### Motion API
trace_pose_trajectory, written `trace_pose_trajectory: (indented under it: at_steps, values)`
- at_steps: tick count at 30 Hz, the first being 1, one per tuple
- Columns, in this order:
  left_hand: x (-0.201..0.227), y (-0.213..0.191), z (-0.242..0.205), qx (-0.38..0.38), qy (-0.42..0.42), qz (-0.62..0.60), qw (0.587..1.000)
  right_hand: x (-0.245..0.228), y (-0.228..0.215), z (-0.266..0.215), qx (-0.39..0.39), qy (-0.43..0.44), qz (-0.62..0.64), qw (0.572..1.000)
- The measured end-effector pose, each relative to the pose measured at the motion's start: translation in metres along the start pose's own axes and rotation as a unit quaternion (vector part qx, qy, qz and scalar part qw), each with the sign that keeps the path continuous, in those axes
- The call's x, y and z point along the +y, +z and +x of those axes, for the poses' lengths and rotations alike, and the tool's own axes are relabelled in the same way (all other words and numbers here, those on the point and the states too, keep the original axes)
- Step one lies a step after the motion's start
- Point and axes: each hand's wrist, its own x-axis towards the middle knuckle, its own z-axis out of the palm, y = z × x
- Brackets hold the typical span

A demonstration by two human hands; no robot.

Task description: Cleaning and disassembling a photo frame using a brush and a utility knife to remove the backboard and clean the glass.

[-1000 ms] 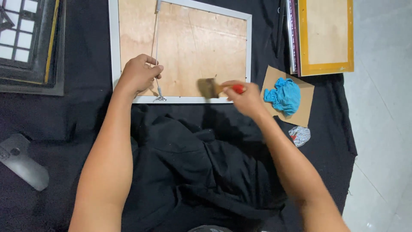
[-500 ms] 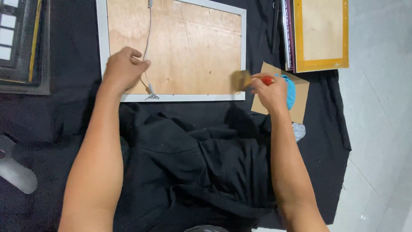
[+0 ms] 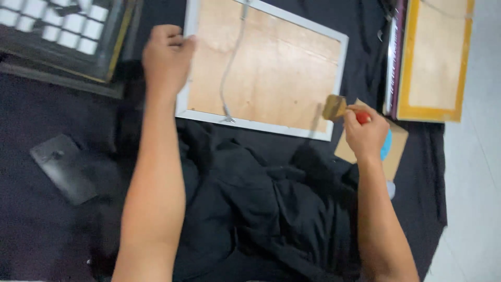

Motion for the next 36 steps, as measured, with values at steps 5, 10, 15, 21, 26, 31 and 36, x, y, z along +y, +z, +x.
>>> trace_pose_trajectory:
  at_steps: [5,10,15,21,26,31,36]
  values:
    - [0.021,0.003,-0.006,0.022,-0.013,-0.087,0.996,-0.109,0.053,-0.03,-0.175,0.059,0.234,0.955]
    - [0.015,0.001,0.0,0.025,-0.066,-0.09,0.993,-0.19,0.116,-0.044,-0.195,-0.134,0.211,0.949]
    - [0.026,-0.011,0.005,0.071,-0.08,-0.163,0.981,-0.205,0.135,-0.024,-0.08,-0.219,0.159,0.959]
    - [0.041,-0.022,0.009,0.099,-0.199,-0.293,0.93,-0.192,0.158,-0.015,-0.197,-0.161,0.175,0.951]
    - [0.036,-0.024,0.013,0.118,-0.233,-0.305,0.916,-0.219,0.141,0.014,-0.213,-0.203,0.147,0.944]
    - [0.051,-0.028,0.016,0.109,-0.291,-0.328,0.892,-0.209,0.165,0.073,-0.27,-0.202,0.073,0.939]
    - [0.052,-0.028,0.015,0.091,-0.312,-0.344,0.881,-0.202,0.201,0.147,-0.005,-0.343,0.066,0.937]
